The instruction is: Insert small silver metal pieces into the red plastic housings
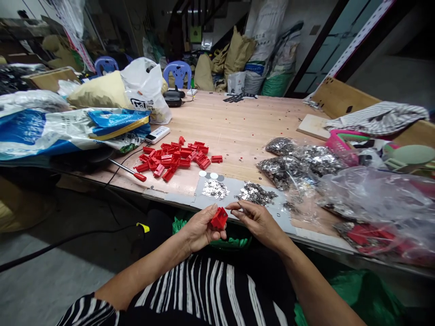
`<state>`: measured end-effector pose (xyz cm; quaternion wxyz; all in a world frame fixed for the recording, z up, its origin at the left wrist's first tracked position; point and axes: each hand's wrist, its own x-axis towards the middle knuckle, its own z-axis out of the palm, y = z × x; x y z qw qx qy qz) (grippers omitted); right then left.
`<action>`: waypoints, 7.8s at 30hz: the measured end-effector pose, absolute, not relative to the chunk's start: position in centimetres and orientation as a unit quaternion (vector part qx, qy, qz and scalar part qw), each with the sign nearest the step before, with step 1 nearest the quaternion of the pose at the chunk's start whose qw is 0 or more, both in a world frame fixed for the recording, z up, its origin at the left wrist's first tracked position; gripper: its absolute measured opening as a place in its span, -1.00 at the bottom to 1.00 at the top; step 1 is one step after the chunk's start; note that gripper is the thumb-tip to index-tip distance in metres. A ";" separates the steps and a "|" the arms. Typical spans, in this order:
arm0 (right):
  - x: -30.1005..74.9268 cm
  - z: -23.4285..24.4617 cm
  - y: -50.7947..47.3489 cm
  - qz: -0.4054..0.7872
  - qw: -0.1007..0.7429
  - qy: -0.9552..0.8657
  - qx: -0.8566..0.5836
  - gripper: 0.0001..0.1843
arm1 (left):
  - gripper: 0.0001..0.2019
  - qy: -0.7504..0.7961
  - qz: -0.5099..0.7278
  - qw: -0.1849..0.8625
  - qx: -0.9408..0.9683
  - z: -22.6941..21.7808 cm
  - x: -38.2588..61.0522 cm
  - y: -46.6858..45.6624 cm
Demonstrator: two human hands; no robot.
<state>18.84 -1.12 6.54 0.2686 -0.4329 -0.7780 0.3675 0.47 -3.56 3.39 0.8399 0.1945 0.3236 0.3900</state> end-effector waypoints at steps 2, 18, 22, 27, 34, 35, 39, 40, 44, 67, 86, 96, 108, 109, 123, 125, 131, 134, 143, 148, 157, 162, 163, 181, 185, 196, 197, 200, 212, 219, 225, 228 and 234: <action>19.0 6.3 -1.0 0.384 0.273 -0.752 -0.461 -0.81 | -0.67 0.326 0.392 0.838 0.195 3.5 0.5 -3.5; 18.1 4.5 -0.4 0.532 0.273 -0.681 -0.424 -0.71 | -0.69 0.309 0.351 0.833 0.295 3.0 0.8 -3.2; 18.4 4.0 -0.3 0.506 0.293 -0.683 -0.439 -0.70 | -0.67 0.325 0.349 0.825 0.303 2.9 1.4 -2.5; 19.2 3.8 -1.1 0.467 0.315 -0.675 -0.477 -0.77 | -0.54 0.413 0.372 0.692 0.461 2.9 0.7 -2.6; 18.5 3.3 -2.6 0.412 0.340 -0.660 -0.528 -0.77 | -0.62 0.378 0.470 0.270 0.750 1.8 -0.2 -4.2; 18.2 3.4 -2.7 0.427 0.343 -0.652 -0.524 -0.76 | -0.67 0.378 0.479 0.252 0.751 1.8 -0.1 -4.3; 17.7 3.8 -2.9 0.555 0.322 -0.582 -0.499 -0.62 | -0.71 0.374 0.494 0.249 0.744 2.0 -0.1 -4.3; 17.7 3.8 -2.9 0.583 0.314 -0.564 -0.493 -0.59 | -0.72 0.377 0.495 0.259 0.739 2.2 -0.1 -4.3; 18.0 3.9 -3.0 0.639 0.308 -0.516 -0.479 -0.52 | -0.75 0.406 0.489 0.334 0.696 3.0 -0.2 -4.7; 15.4 2.5 2.6 0.136 0.172 -0.808 -0.546 -0.81 | -0.66 0.508 0.524 0.464 0.502 0.5 -3.0 -3.1; 15.6 4.3 2.6 0.302 0.265 -0.770 -0.496 -0.93 | -0.67 0.475 0.538 0.540 0.440 1.1 -2.6 -2.5; 14.8 4.3 0.5 0.478 0.345 -0.646 -0.484 -0.77 | -0.62 0.427 0.551 0.574 0.429 1.6 -2.3 -2.5; 15.0 3.4 0.0 0.448 0.362 -0.703 -0.417 -0.85 | -0.57 0.345 0.545 0.696 0.314 3.2 -2.2 -2.2; 15.0 3.4 0.0 0.441 0.359 -0.711 -0.414 -0.86 | -0.59 0.345 0.545 0.696 0.316 3.2 -2.2 -2.2; 16.0 3.1 -0.6 0.467 0.323 -0.695 -0.441 -0.77 | -0.60 0.370 0.523 0.652 0.406 2.3 -2.2 -2.0; 16.2 3.1 -0.7 0.459 0.320 -0.696 -0.451 -0.72 | -0.60 0.369 0.520 0.645 0.421 2.3 -2.2 -2.0; 16.9 3.2 -1.0 0.339 0.281 -0.751 -0.491 -0.74 | -0.64 0.408 0.503 0.527 0.550 1.7 -2.8 -1.4; 16.9 3.0 -0.9 0.268 0.254 -0.791 -0.488 -0.73 | -0.69 0.448 0.471 0.429 0.627 1.0 -3.0 -0.8; 16.3 2.3 -0.4 0.239 0.220 -0.808 -0.491 -0.79 | -0.57 0.459 0.406 0.327 0.719 -0.2 -3.4 0.7; 16.3 2.2 -0.3 0.239 0.200 -0.814 -0.490 -0.78 | -0.55 0.460 0.389 0.325 0.729 0.0 -3.4 1.0; 15.1 3.8 -0.1 0.233 0.126 -0.793 -0.549 -0.79 | -0.62 0.450 0.396 0.312 0.737 -0.3 -3.4 1.1; 14.1 4.7 0.4 0.232 0.087 -0.778 -0.577 -0.79 | -0.64 0.460 0.398 0.324 0.725 -0.2 -3.3 1.0; 14.0 4.6 0.4 0.229 0.095 -0.780 -0.575 -0.80 | -0.64 0.464 0.398 0.329 0.720 -0.2 -3.3 1.0; 16.3 3.2 -0.9 0.242 0.189 -0.805 -0.508 -0.80 | -0.67 0.411 0.423 0.512 0.624 -0.3 -4.3 1.2; 15.9 3.0 -1.0 0.235 0.193 -0.814 -0.496 -0.80 | -0.67 0.403 0.428 0.524 0.616 -0.3 -4.4 1.2; 16.0 4.3 -0.5 0.296 0.254 -0.782 -0.486 -0.82 | -0.59 0.371 0.523 0.630 0.438 1.4 -3.2 0.0; 16.1 4.6 -0.6 0.313 0.253 -0.776 -0.486 -0.80 | -0.61 0.358 0.532 0.660 0.391 1.8 -2.9 -0.3; 16.1 5.5 -1.0 0.364 0.254 -0.765 -0.467 -0.68 | -0.83 0.312 0.517 0.751 0.266 2.4 -2.5 -0.9; 15.5 6.0 -1.7 0.404 0.246 -0.775 -0.419 -0.61 | -0.84 0.293 0.457 0.836 0.080 2.6 -1.8 -1.6; 15.9 5.8 -1.9 0.369 0.260 -0.763 -0.463 -0.78 | -0.80 0.345 0.530 0.729 0.262 2.7 -2.6 -0.8; 16.4 4.1 -1.2 0.289 0.264 -0.789 -0.474 -0.84 | -0.56 0.448 0.480 0.493 0.571 1.4 -3.7 0.6; 16.4 3.3 -0.8 0.257 0.256 -0.794 -0.488 -0.81 | -0.59 0.462 0.416 0.383 0.683 1.0 -3.7 0.9; 16.0 2.7 -0.4 0.234 0.224 -0.801 -0.503 -0.83 | -0.64 0.445 0.360 0.332 0.750 0.6 -3.4 1.4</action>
